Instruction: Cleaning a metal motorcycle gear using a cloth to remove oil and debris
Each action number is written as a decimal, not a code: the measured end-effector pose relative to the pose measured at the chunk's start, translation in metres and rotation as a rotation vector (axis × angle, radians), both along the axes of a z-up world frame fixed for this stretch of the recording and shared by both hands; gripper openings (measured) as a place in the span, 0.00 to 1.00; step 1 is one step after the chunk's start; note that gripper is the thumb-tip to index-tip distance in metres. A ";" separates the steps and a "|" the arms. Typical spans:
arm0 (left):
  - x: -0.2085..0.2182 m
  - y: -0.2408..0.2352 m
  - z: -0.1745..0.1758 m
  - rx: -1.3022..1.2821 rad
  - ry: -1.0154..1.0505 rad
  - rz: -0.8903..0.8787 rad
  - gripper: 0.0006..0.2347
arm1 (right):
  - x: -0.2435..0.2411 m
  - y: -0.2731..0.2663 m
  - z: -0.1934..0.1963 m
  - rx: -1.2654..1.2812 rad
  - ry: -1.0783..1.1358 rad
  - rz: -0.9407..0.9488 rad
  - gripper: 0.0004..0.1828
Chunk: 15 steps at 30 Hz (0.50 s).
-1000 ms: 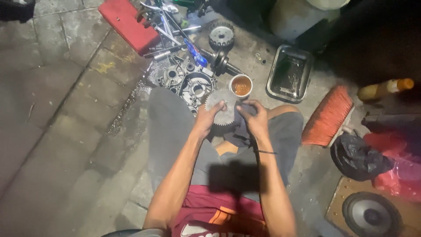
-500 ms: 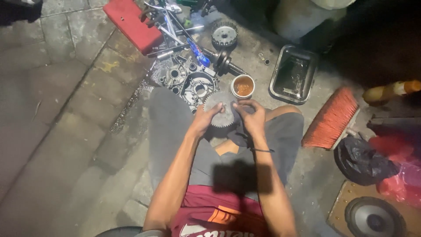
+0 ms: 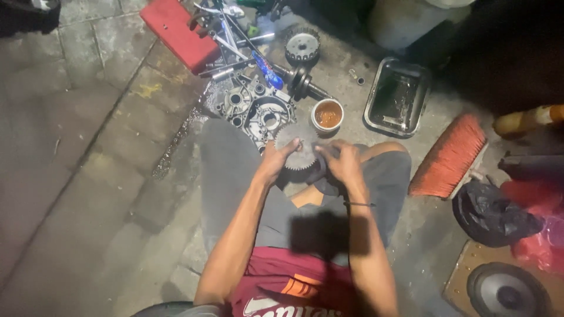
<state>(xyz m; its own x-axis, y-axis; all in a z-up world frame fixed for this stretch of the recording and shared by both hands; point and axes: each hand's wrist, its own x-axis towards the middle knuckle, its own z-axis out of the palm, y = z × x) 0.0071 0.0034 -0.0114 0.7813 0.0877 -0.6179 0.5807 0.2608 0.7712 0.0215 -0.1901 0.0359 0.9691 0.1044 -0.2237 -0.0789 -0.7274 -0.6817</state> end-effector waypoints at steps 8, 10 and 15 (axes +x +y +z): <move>-0.004 -0.006 -0.017 -0.083 -0.006 0.031 0.14 | 0.001 -0.006 -0.030 0.011 -0.169 -0.013 0.18; -0.005 -0.004 -0.014 -0.109 -0.017 0.056 0.14 | -0.003 -0.005 -0.027 0.016 -0.147 -0.007 0.20; -0.006 -0.008 -0.018 -0.153 -0.021 0.048 0.10 | -0.008 0.000 -0.009 0.071 -0.039 -0.039 0.19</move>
